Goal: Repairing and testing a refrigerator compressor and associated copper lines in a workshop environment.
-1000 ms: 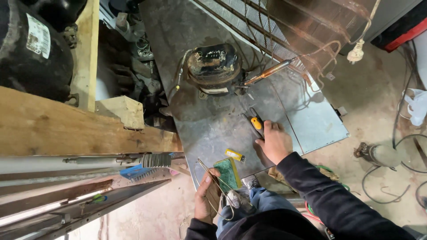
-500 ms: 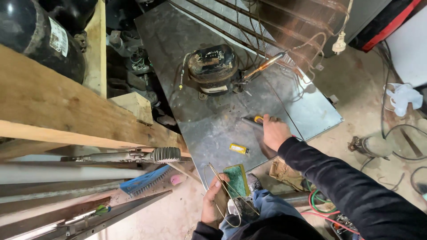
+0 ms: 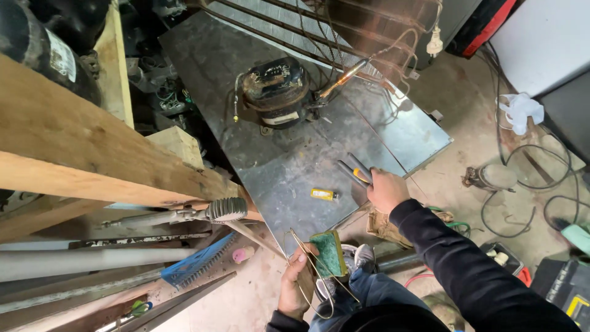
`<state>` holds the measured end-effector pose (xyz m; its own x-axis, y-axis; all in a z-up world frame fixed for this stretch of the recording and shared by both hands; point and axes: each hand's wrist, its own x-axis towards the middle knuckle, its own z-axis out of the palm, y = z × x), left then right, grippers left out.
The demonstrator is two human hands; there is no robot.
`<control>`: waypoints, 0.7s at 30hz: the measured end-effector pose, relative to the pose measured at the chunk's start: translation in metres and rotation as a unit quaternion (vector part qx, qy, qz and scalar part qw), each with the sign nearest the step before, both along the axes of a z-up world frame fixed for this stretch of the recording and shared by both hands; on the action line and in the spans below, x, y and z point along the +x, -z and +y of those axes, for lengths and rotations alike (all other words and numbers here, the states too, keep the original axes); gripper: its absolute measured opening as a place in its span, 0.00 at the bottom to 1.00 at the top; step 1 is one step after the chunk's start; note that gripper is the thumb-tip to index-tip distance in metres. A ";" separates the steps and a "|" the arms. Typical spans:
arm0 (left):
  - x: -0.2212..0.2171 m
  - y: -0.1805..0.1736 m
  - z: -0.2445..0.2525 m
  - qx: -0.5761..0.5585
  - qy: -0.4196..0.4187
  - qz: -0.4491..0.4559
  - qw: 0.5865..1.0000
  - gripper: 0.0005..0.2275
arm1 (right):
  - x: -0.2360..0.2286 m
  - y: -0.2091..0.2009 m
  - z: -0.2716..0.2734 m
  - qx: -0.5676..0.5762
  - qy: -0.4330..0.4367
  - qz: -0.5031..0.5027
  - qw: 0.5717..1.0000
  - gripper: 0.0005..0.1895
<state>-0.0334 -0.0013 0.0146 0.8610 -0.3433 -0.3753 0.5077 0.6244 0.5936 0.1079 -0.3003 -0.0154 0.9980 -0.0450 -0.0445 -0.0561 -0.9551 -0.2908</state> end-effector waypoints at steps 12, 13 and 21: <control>0.038 -0.043 -0.068 0.030 0.110 -0.059 0.992 0.24 | -0.183 -0.009 -0.158 0.824 0.285 0.095 0.480 0.26; 0.049 -0.049 -0.088 0.029 0.125 -0.062 0.990 0.24 | -0.203 -0.001 -0.169 0.826 0.291 0.082 0.476 0.26; 0.069 0.001 -0.236 0.014 0.316 -0.001 0.949 0.20 | -0.345 0.086 -0.216 0.811 0.524 0.038 0.257 0.31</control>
<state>0.0356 -0.2369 0.0134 0.4875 -0.7806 -0.3912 0.7745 0.1796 0.6066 -0.2370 -0.5159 -0.1012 0.4690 -0.1490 -0.8705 -0.0994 0.9705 -0.2197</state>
